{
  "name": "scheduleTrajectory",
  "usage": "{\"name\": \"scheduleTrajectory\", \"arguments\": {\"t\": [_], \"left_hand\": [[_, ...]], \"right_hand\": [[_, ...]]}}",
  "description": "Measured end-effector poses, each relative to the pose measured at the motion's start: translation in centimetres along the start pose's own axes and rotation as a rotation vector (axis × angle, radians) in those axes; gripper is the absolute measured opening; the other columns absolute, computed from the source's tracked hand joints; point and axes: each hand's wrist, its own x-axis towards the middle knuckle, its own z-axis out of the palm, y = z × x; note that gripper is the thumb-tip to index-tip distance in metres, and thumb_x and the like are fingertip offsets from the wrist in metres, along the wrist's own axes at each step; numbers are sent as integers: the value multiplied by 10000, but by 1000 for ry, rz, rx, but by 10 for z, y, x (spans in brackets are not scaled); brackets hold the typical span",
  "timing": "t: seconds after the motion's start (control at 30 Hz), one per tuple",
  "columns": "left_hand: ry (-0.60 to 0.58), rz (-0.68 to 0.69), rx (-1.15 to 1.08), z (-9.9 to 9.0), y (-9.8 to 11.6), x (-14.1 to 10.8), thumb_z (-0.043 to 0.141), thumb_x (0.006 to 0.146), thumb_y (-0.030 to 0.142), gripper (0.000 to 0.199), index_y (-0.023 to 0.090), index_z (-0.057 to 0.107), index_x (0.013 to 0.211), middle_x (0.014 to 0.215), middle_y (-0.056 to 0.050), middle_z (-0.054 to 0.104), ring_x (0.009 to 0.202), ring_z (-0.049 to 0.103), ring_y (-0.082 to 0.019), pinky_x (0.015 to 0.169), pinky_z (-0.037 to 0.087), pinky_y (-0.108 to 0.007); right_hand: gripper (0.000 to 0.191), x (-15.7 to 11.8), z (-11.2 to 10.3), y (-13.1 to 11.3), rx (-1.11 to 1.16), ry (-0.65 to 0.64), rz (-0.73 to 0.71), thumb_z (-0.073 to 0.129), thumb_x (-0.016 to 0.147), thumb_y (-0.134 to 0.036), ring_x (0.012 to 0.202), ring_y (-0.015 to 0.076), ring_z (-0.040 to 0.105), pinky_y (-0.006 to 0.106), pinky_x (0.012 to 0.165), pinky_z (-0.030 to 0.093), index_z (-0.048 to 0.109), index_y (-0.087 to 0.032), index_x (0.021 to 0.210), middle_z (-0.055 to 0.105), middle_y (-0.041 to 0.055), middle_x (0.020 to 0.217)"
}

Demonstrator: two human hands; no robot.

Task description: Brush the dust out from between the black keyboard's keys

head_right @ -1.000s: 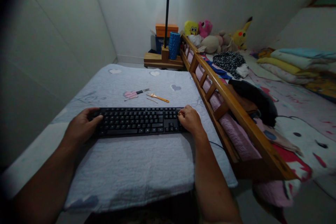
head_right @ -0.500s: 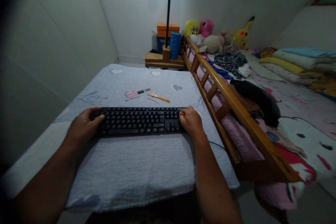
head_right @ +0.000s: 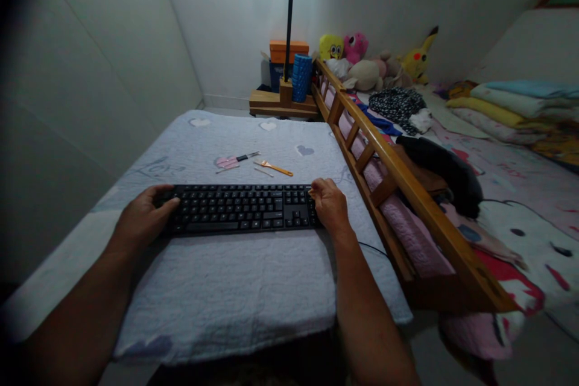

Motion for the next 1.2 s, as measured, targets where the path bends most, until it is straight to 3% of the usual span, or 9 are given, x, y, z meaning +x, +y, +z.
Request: {"name": "scheduleTrajectory", "arguments": {"t": [0.2,0.3,0.43,0.6,0.77,0.93,1.07,1.2], "left_hand": [[22,12,0,1,0,0,589,811,445,477,227,648,1232,1114,-115,704,990,681,-311,934,548,-450],[29,15,-9,1,-1,1,587,809,446,474,229,648,1227,1096,-111,705,975,680,-306,925,552,-448],[21,-1,-14,3,-3,2,590,802,451,495,231,644,1242,1060,-97,704,955,678,-292,920,553,-433],[15,-4,-8,2,-2,1,583,810,453,495,231,637,1250,1069,-98,703,965,676,-292,928,550,-430],[-4,-6,6,-2,3,-1,579,831,455,462,249,634,1241,1059,-101,703,991,678,-308,946,545,-449],[0,1,14,-3,5,-2,579,839,445,442,262,633,1237,1056,-90,705,1015,680,-305,951,546,-436],[-10,-1,20,-2,3,-2,560,843,454,481,239,627,1267,1089,-105,704,1005,684,-301,925,550,-414],[-9,7,4,-1,2,-1,570,830,449,478,244,627,1258,1093,-106,706,998,678,-303,912,551,-421]], "right_hand": [[173,1,1,7,6,-38,-57,510,869,-146,876,224,637,344,832,486,664,-220,839,648,64,871],[165,0,2,12,1,-57,-73,544,835,-136,915,229,643,356,868,498,678,-208,897,662,75,926],[294,-2,1,17,-35,-90,-79,554,772,-85,973,231,644,357,917,501,689,-177,1017,673,98,1010],[293,-2,-1,19,-71,-141,-45,565,806,-103,989,232,639,352,924,503,702,-177,1054,680,104,1045],[209,-3,-4,16,-79,-161,-19,578,844,-118,969,226,641,348,900,497,726,-190,972,690,93,1000],[137,-4,-5,14,-40,-123,-10,604,878,-170,907,216,636,351,873,502,738,-191,901,660,81,945],[153,-2,-1,13,13,-48,-13,619,865,-176,956,221,632,357,904,512,746,-200,947,630,81,998],[216,-2,4,14,23,-69,-19,609,846,-140,985,223,630,368,949,509,740,-191,1010,617,83,1032]]}}
